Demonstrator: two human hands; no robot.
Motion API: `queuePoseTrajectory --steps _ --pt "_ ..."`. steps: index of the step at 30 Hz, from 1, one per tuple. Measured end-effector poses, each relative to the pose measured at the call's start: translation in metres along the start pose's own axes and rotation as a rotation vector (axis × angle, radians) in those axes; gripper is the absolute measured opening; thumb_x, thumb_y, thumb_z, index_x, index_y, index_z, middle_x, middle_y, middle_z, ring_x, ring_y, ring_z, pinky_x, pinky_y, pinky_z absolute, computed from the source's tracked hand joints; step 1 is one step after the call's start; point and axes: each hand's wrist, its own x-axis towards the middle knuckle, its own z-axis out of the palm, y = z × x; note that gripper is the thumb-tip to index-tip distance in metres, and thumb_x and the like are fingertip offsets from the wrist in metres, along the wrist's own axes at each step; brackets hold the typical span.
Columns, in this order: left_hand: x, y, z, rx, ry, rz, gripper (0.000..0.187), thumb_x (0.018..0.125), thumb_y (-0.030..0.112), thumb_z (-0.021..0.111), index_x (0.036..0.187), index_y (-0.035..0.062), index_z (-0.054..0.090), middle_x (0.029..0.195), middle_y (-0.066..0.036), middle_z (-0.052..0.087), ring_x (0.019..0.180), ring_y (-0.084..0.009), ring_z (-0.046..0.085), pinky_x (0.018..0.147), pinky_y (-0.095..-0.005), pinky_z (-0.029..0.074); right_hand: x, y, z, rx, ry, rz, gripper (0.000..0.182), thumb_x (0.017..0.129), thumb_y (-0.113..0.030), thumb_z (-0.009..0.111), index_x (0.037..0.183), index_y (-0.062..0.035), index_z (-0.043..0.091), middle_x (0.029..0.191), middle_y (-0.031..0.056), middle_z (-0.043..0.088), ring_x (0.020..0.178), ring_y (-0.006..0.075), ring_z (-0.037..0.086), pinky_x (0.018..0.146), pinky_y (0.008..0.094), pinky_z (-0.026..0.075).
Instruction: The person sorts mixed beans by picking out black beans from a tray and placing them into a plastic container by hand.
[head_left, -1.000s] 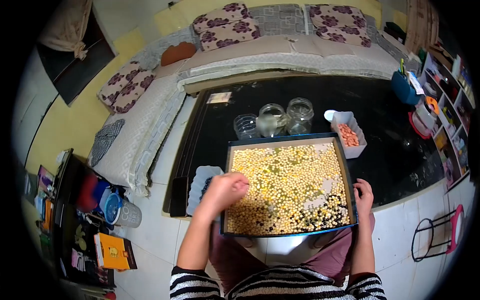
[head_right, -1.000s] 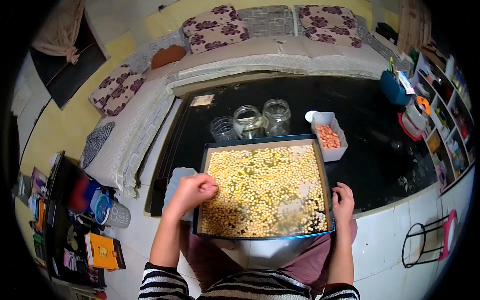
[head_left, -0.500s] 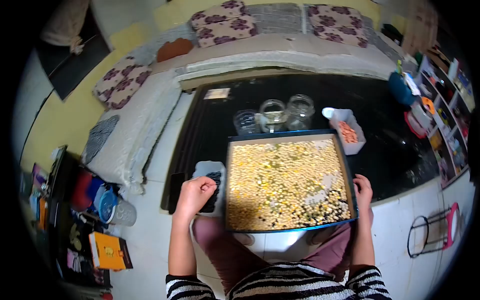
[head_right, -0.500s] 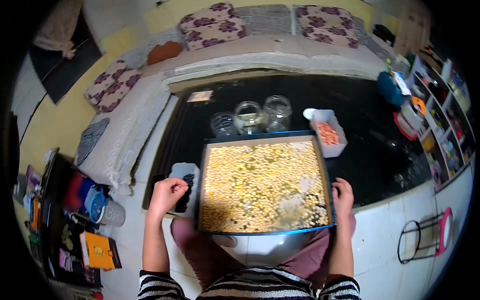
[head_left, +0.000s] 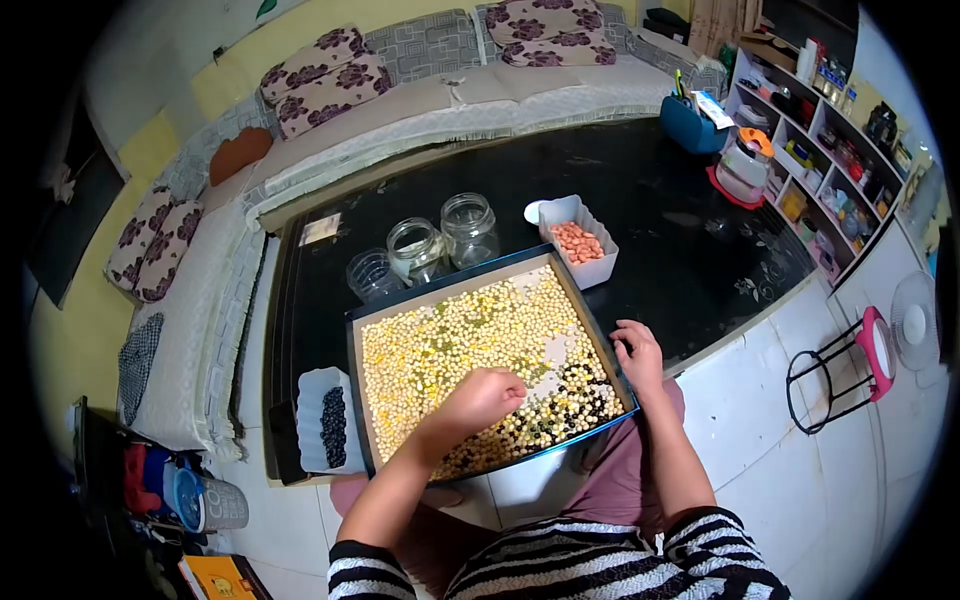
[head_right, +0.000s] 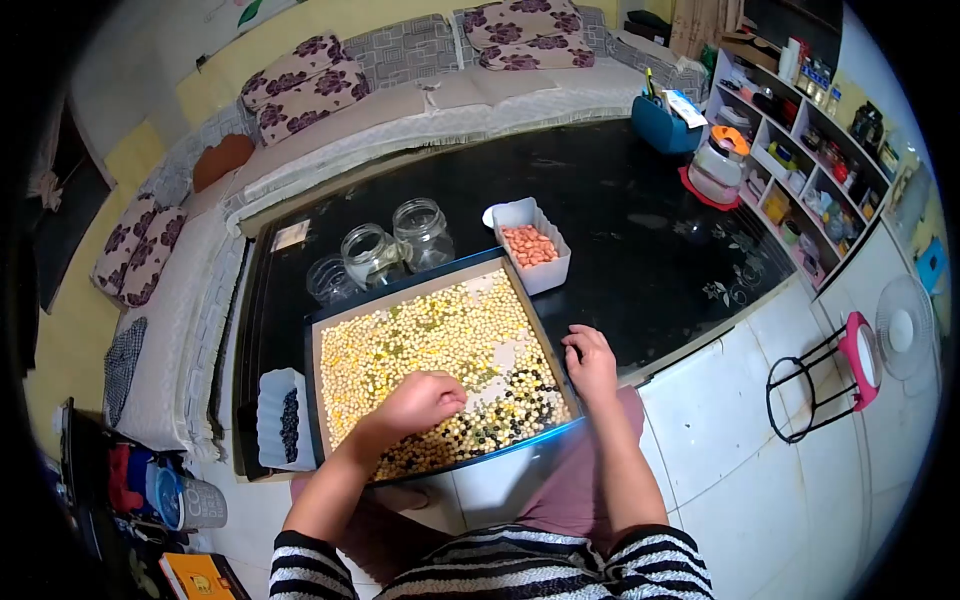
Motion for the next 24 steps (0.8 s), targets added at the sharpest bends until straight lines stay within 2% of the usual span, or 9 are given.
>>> queuePoseTrajectory --steps 3,8,14,21,24 --pt "0.029 -0.005 0.023 0.05 -0.041 0.116 0.01 0.073 0.009 0.06 0.081 0.0027 0.064 0.077 -0.013 0.063 0.071 -0.0269 0.061 0.066 -0.0335 0.049 0.0 0.0 0.0 0.017 0.001 0.004 0.011 0.072 -0.002 0.057 0.082 -0.0032 0.063 0.101 0.0105 0.061 0.093 0.0278 0.057 0.081 0.0343 0.047" --pt "0.054 -0.011 0.049 0.106 -0.089 0.174 0.013 0.073 0.008 0.06 0.083 0.0035 0.065 0.079 -0.014 0.063 0.073 -0.0293 0.061 0.069 -0.035 0.049 -0.001 -0.001 -0.001 0.023 0.002 0.021 0.011 0.071 -0.002 0.057 0.081 -0.0035 0.063 0.101 0.0101 0.061 0.093 0.0279 0.057 0.081 0.0348 0.046" --pt "0.058 -0.011 0.052 0.163 -0.158 0.125 0.014 0.071 0.006 0.058 0.083 0.0036 0.065 0.077 -0.015 0.063 0.072 -0.0291 0.062 0.068 -0.0363 0.049 -0.001 0.001 0.0 0.032 -0.003 0.021 0.011 0.071 -0.003 0.058 0.081 -0.0038 0.063 0.101 0.0096 0.06 0.094 0.0277 0.057 0.082 0.0348 0.046" --pt "0.049 -0.01 0.045 0.124 -0.239 0.089 0.009 0.069 0.008 0.058 0.074 0.0022 0.062 0.066 -0.014 0.06 0.06 -0.0267 0.059 0.059 -0.0335 0.048 0.0 0.0 -0.001 0.035 -0.011 0.035 0.011 0.072 -0.003 0.058 0.081 -0.0042 0.063 0.102 0.0094 0.06 0.094 0.0275 0.056 0.082 0.0351 0.046" --pt "0.047 -0.004 0.04 0.061 -0.149 0.04 0.01 0.068 0.008 0.057 0.074 0.0019 0.062 0.065 -0.012 0.06 0.059 -0.0257 0.059 0.059 -0.0329 0.048 0.0 0.0 0.0 0.038 -0.008 0.033 0.01 0.072 -0.003 0.057 0.081 -0.0041 0.063 0.101 0.0094 0.06 0.094 0.0276 0.056 0.082 0.0352 0.046"
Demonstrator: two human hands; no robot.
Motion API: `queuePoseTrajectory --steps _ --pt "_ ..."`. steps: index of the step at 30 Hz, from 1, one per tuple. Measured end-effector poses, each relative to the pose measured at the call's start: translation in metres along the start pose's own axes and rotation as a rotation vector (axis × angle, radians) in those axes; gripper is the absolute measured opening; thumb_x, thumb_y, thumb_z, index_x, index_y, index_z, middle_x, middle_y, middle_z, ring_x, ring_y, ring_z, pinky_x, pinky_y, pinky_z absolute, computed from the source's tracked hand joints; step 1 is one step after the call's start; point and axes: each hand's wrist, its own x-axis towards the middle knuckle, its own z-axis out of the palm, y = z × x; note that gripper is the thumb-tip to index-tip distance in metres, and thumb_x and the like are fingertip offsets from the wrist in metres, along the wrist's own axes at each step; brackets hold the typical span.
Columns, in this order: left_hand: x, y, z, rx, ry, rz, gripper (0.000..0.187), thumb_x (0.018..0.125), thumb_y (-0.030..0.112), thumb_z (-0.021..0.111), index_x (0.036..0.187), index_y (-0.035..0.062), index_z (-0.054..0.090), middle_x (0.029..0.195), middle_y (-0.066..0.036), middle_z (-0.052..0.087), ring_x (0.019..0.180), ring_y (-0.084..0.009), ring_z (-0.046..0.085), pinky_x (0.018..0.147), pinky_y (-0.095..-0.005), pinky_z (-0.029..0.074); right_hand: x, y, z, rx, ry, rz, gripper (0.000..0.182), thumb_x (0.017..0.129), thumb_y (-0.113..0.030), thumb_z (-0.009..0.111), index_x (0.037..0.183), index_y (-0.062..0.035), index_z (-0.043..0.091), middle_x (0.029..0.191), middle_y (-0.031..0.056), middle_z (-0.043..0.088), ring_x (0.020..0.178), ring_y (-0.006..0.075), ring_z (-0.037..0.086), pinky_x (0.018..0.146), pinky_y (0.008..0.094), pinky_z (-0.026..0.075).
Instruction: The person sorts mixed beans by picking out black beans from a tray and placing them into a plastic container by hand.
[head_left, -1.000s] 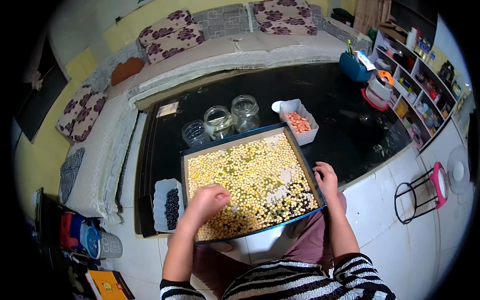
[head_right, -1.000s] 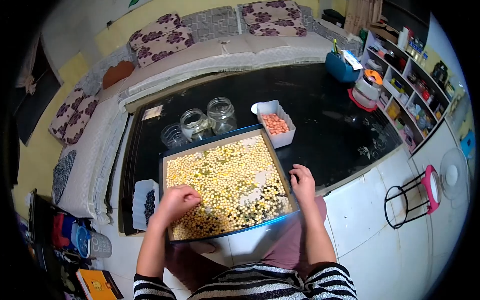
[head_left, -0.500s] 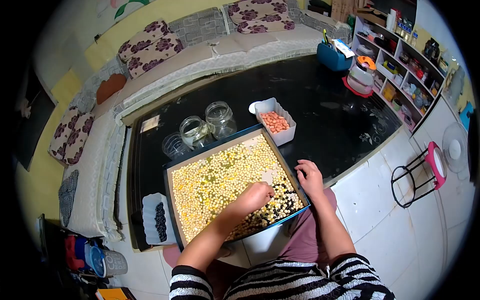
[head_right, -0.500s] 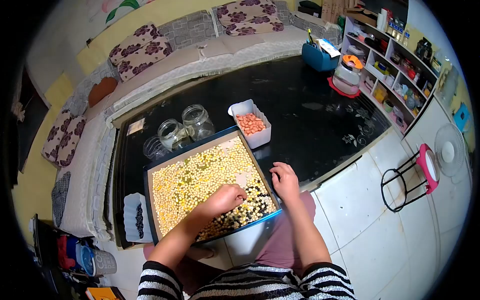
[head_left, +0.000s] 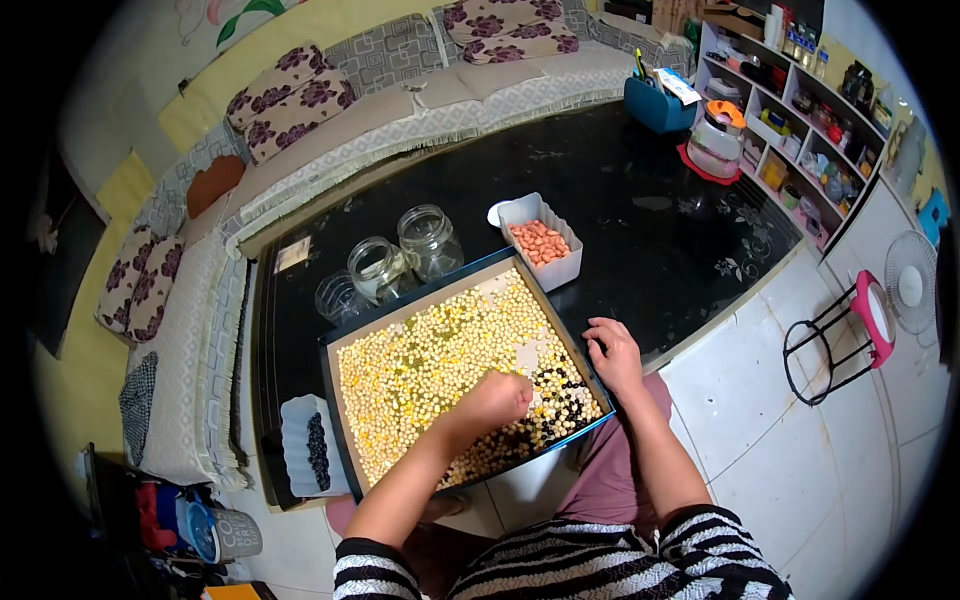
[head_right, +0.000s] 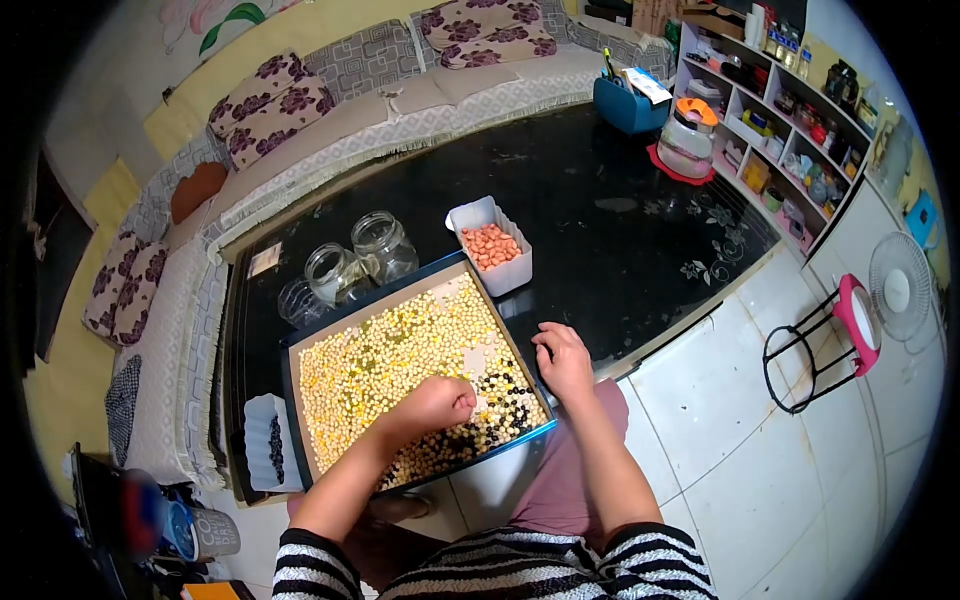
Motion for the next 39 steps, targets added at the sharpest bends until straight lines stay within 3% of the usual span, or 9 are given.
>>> queuePoseTrajectory --steps 6,12,25,28,30,34,37,38,39 --pt "0.015 -0.008 0.0 0.011 0.157 0.078 0.013 0.07 0.006 0.056 0.079 0.0013 0.064 0.076 -0.014 0.062 0.069 -0.0278 0.06 0.066 -0.0325 0.049 0.0 0.0 -0.001 0.003 0.003 -0.012 0.009 0.072 -0.002 0.058 0.079 -0.0034 0.062 0.1 0.0101 0.06 0.094 0.0276 0.057 0.082 0.0351 0.046" --pt "0.023 -0.009 0.005 0.082 0.098 0.103 0.012 0.071 0.007 0.058 0.08 0.0018 0.064 0.078 -0.015 0.062 0.075 -0.0296 0.06 0.072 -0.0349 0.049 0.0 0.0 0.0 0.006 0.02 -0.026 0.009 0.071 -0.002 0.058 0.079 -0.0029 0.063 0.099 0.0107 0.061 0.092 0.0276 0.057 0.081 0.0348 0.047" --pt "0.021 -0.008 0.003 0.173 0.068 0.138 0.007 0.072 0.009 0.059 0.073 0.0021 0.06 0.07 -0.015 0.06 0.068 -0.0306 0.059 0.064 -0.037 0.048 0.0 0.0 -0.001 0.003 0.025 -0.011 0.009 0.071 -0.003 0.058 0.079 -0.0039 0.063 0.099 0.0098 0.061 0.092 0.0271 0.057 0.081 0.0349 0.047" --pt "0.002 0.005 -0.015 0.055 0.122 0.0 0.009 0.072 0.009 0.057 0.075 0.0016 0.06 0.072 -0.015 0.06 0.067 -0.03 0.059 0.063 -0.0362 0.048 0.0 0.001 0.0 0.017 0.037 -0.037 0.01 0.071 -0.003 0.058 0.08 -0.0047 0.063 0.1 0.01 0.061 0.094 0.0272 0.057 0.081 0.0354 0.047" --pt "-0.02 0.008 -0.03 0.001 0.243 0.059 0.011 0.072 0.009 0.057 0.079 0.0017 0.061 0.073 -0.015 0.06 0.067 -0.0291 0.06 0.063 -0.0347 0.048 0.0 0.002 0.001 0.006 0.04 -0.064 0.01 0.072 -0.002 0.058 0.08 -0.0048 0.063 0.1 0.0105 0.061 0.093 0.0276 0.057 0.08 0.0355 0.047" --pt "-0.089 0.009 -0.067 -0.017 0.466 -0.063 0.012 0.072 0.006 0.06 0.083 0.0029 0.062 0.073 -0.012 0.061 0.065 -0.0245 0.06 0.061 -0.0302 0.048 0.0 0.004 0.002 0.026 0.026 -0.052 0.008 0.072 -0.001 0.058 0.079 -0.0036 0.062 0.099 0.0124 0.061 0.093 0.0291 0.057 0.081 0.0352 0.046" --pt "-0.15 0.007 -0.089 0.099 0.621 -0.348 0.01 0.071 0.004 0.063 0.081 0.0024 0.063 0.072 -0.009 0.061 0.06 -0.0164 0.059 0.058 -0.0256 0.048 0.001 0.007 0.001 0.013 -0.013 -0.05 0.009 0.072 -0.001 0.058 0.08 -0.0028 0.061 0.101 0.0128 0.061 0.095 0.0293 0.056 0.082 0.0353 0.045" --pt "-0.17 0.005 -0.097 0.087 0.657 -0.403 0.009 0.072 0.006 0.062 0.081 0.0036 0.063 0.073 -0.013 0.061 0.065 -0.0221 0.062 0.062 -0.0285 0.05 0.001 0.008 0.001 0.01 -0.016 -0.053 0.009 0.072 0.0 0.057 0.08 -0.0027 0.061 0.101 0.0129 0.06 0.095 0.0292 0.056 0.082 0.0353 0.045" --pt "-0.189 0.0 -0.099 0.036 0.725 -0.45 0.01 0.072 0.004 0.063 0.081 0.0017 0.063 0.072 -0.012 0.061 0.063 -0.019 0.061 0.061 -0.0266 0.049 0.002 0.01 0.002 -0.001 -0.014 -0.06 0.01 0.072 0.0 0.057 0.081 -0.0025 0.061 0.102 0.0129 0.06 0.094 0.0292 0.057 0.082 0.035 0.045"
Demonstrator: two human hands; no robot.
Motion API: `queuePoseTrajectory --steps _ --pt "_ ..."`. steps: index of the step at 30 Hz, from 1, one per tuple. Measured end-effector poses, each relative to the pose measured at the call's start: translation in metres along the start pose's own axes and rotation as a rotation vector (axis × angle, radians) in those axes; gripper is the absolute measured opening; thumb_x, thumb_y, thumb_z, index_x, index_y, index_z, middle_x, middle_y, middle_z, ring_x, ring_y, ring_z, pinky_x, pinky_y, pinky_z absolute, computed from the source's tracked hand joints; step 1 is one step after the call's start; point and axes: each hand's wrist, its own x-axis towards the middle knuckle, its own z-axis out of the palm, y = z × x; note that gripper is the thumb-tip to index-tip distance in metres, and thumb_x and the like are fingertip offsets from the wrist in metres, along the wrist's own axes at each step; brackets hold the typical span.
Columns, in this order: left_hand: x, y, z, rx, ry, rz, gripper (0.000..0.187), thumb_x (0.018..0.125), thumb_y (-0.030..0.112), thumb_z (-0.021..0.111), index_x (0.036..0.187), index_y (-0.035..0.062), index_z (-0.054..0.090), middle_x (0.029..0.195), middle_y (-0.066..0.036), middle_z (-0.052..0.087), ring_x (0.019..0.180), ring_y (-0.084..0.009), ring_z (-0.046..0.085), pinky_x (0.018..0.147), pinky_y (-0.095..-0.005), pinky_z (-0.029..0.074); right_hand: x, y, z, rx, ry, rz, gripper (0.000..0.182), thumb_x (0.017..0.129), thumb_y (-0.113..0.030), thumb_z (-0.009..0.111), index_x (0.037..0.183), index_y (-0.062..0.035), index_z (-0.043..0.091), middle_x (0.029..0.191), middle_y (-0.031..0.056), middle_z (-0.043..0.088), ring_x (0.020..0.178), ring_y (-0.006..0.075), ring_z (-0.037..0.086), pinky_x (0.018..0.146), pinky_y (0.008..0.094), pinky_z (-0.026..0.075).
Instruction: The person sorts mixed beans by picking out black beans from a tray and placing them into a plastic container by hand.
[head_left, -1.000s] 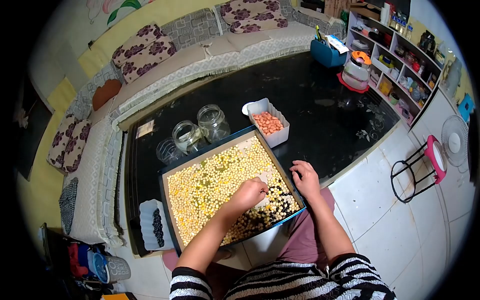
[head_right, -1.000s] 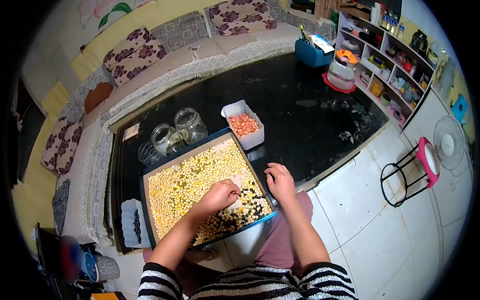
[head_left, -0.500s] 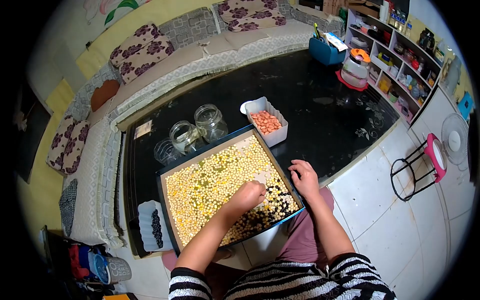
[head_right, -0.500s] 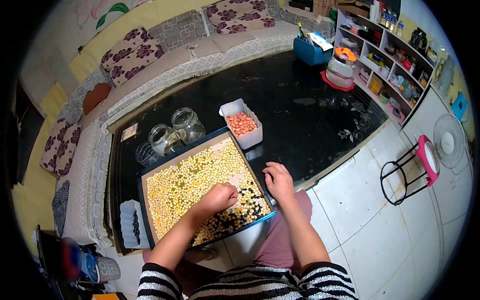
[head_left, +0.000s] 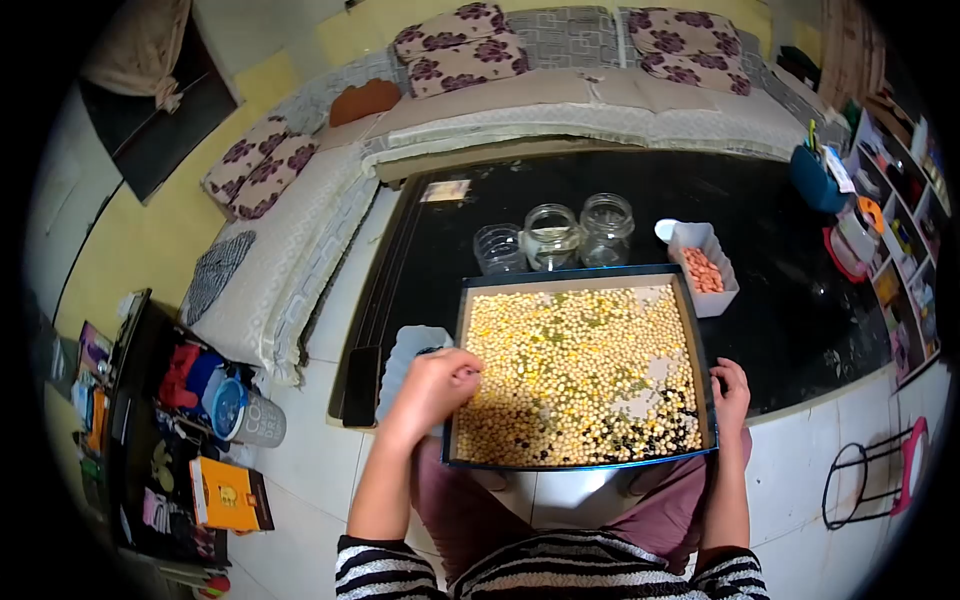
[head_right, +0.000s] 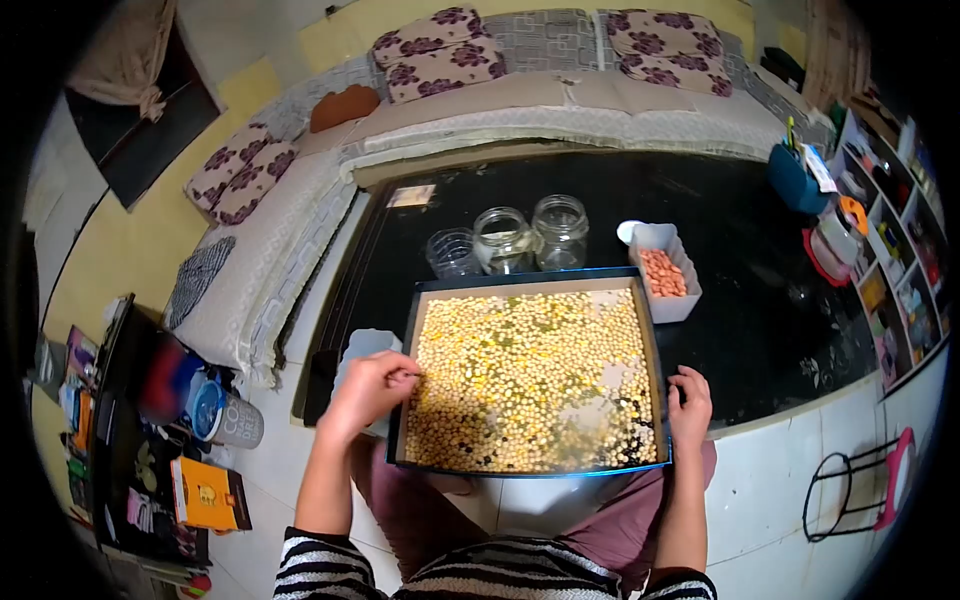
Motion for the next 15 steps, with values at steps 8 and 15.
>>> queuePoseTrajectory --steps 8,15 --pt "-0.038 -0.052 -0.037 0.026 0.049 -0.257 0.015 0.07 0.004 0.067 0.084 -0.0005 0.065 0.072 -0.012 0.063 0.06 -0.0167 0.06 0.059 -0.0262 0.049 0.0 0.003 0.003 0.011 -0.017 0.053 0.011 0.072 0.002 0.057 0.083 -0.0017 0.06 0.103 0.0129 0.059 0.094 0.0276 0.057 0.08 0.0325 0.045" --pt "-0.02 -0.031 -0.023 0.03 0.13 -0.06 0.014 0.072 0.003 0.067 0.085 -0.0003 0.066 0.074 -0.008 0.063 0.059 -0.01 0.057 0.056 -0.0227 0.046 -0.001 0.009 0.004 -0.043 0.004 -0.027 0.01 0.073 0.0 0.058 0.082 -0.0041 0.063 0.101 0.0121 0.061 0.093 0.0278 0.058 0.081 0.0338 0.046"
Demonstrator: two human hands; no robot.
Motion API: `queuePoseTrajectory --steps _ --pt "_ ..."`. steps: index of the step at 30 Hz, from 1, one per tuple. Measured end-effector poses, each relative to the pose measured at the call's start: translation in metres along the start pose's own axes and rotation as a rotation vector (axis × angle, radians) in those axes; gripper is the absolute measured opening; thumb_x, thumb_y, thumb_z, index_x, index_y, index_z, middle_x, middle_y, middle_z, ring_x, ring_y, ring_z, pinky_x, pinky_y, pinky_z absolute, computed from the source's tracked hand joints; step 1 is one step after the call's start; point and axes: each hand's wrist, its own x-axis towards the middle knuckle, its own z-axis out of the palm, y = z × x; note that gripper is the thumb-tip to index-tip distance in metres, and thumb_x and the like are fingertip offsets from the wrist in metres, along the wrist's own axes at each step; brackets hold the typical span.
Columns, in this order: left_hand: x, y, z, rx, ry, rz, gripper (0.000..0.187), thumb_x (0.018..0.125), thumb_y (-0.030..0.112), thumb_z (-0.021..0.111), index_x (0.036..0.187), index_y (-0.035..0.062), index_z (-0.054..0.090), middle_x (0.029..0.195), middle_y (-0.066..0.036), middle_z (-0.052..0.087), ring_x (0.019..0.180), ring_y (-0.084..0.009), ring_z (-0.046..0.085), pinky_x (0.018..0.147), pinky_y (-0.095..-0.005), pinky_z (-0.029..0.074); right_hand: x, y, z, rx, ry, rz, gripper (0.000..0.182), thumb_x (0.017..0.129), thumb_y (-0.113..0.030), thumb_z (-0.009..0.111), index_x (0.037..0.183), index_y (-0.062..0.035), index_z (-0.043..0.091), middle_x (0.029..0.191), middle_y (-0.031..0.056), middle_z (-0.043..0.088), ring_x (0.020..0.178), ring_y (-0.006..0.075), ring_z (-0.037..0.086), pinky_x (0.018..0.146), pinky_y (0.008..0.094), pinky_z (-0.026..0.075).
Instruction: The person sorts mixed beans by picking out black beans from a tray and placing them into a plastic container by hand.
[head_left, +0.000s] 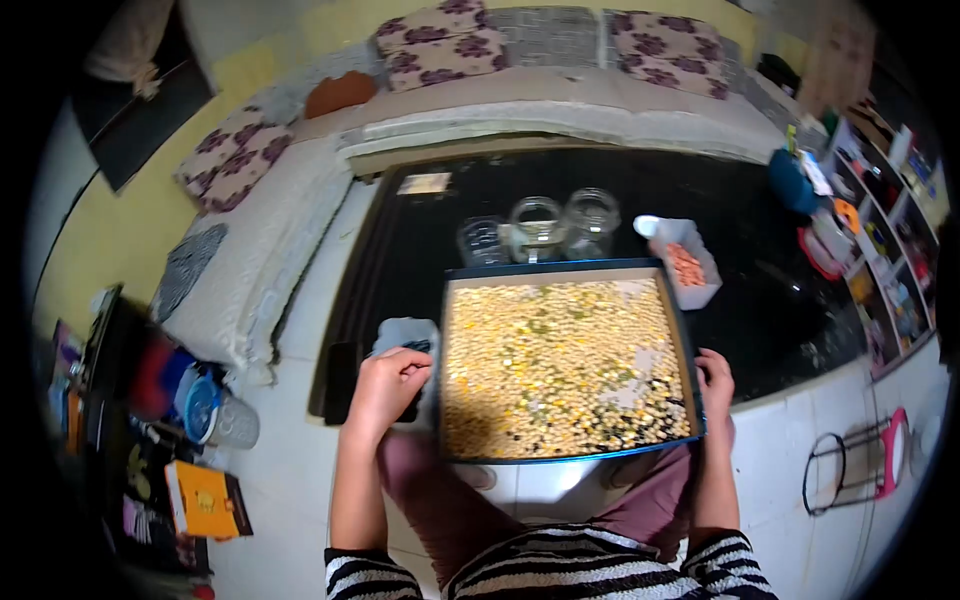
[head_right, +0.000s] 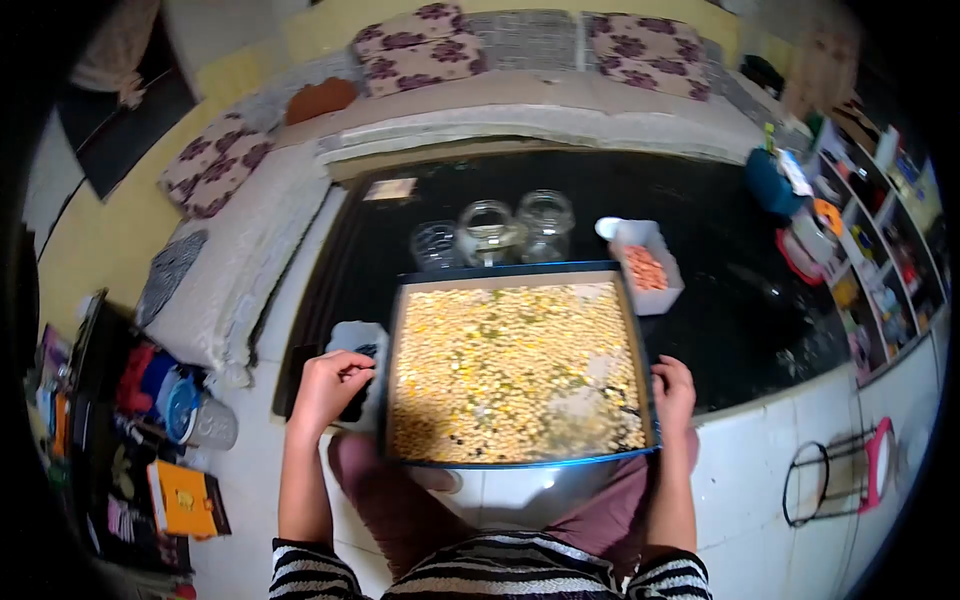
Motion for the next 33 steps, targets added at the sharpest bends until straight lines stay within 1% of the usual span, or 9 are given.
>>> queuePoseTrajectory --steps 2,5,6,8,10,14,22,29,33 --pt "0.01 0.011 0.017 -0.016 -0.087 0.007 0.011 0.072 0.004 0.067 0.083 0.0004 0.066 0.074 -0.007 0.063 0.06 -0.0104 0.058 0.057 -0.0227 0.047 0.0 -0.003 -0.001 -0.032 0.002 -0.012 0.011 0.072 -0.001 0.058 0.081 -0.0043 0.063 0.101 0.0111 0.061 0.094 0.0275 0.057 0.081 0.034 0.046" --pt "0.025 0.033 0.053 -0.052 -0.241 0.178 0.011 0.072 0.005 0.067 0.082 0.0022 0.067 0.075 -0.008 0.064 0.061 -0.0136 0.06 0.058 -0.0247 0.048 0.0 -0.011 -0.004 -0.016 0.005 0.011 0.011 0.071 -0.002 0.058 0.081 -0.0044 0.063 0.101 0.0098 0.061 0.094 0.0273 0.056 0.081 0.0345 0.046" --pt "0.03 0.047 0.063 -0.057 -0.33 0.195 0.01 0.074 0.006 0.062 0.082 0.0009 0.066 0.079 -0.013 0.064 0.068 -0.0228 0.062 0.064 -0.0293 0.05 0.0 -0.013 -0.004 -0.022 0.006 0.02 0.011 0.071 -0.002 0.058 0.081 -0.0043 0.063 0.101 0.0095 0.061 0.094 0.0273 0.056 0.081 0.0343 0.046" --pt "0.039 0.062 0.094 -0.147 -0.479 0.274 0.011 0.076 0.007 0.06 0.083 0.0009 0.066 0.079 -0.013 0.064 0.07 -0.0239 0.062 0.066 -0.0301 0.05 0.0 -0.017 -0.005 -0.02 0.01 0.044 0.011 0.071 -0.002 0.058 0.081 -0.0043 0.063 0.101 0.0094 0.061 0.094 0.027 0.056 0.081 0.034 0.046" --pt "0.045 0.074 0.129 -0.219 -0.549 0.394 0.01 0.074 0.008 0.063 0.082 0.0026 0.066 0.079 -0.011 0.064 0.069 -0.0213 0.062 0.064 -0.029 0.049 0.0 -0.017 -0.004 -0.024 0.016 0.058 0.011 0.071 -0.002 0.058 0.081 -0.004 0.063 0.101 0.0095 0.061 0.094 0.027 0.056 0.081 0.034 0.046" --pt "0.051 0.092 0.193 -0.139 -0.686 0.604 0.013 0.074 0.01 0.06 0.083 0.0028 0.065 0.079 -0.012 0.063 0.074 -0.027 0.061 0.069 -0.0336 0.049 0.001 -0.019 -0.006 0.002 0.001 0.069 0.012 0.07 -0.002 0.058 0.081 -0.0034 0.063 0.101 0.01 0.061 0.094 0.0271 0.057 0.082 0.0339 0.046" --pt "0.057 0.111 0.253 -0.11 -0.631 0.606 0.017 0.071 0.011 0.064 0.085 0.0025 0.065 0.076 -0.014 0.062 0.071 -0.0246 0.062 0.068 -0.032 0.05 0.001 -0.019 -0.007 0.034 0.018 0.06 0.011 0.071 -0.002 0.058 0.081 -0.0037 0.063 0.1 0.0103 0.061 0.093 0.0276 0.057 0.081 0.0342 0.047" --pt "0.058 0.107 0.251 -0.062 -0.759 0.54 0.014 0.072 0.013 0.065 0.081 0.0032 0.065 0.072 -0.014 0.063 0.067 -0.0256 0.063 0.064 -0.0325 0.05 0.001 -0.019 -0.006 0.029 0.035 0.052 0.01 0.071 -0.002 0.058 0.079 -0.0036 0.063 0.099 0.0101 0.061 0.092 0.0274 0.057 0.08 0.0344 0.047" --pt "0.057 0.102 0.239 -0.075 -0.892 0.483 0.011 0.071 0.011 0.062 0.079 0.004 0.065 0.071 -0.014 0.063 0.065 -0.0268 0.062 0.063 -0.0331 0.049 0.001 -0.018 -0.006 0.032 0.036 0.051 0.009 0.071 -0.002 0.058 0.078 -0.0035 0.063 0.099 0.0098 0.061 0.092 0.0273 0.057 0.08 0.0345 0.047"
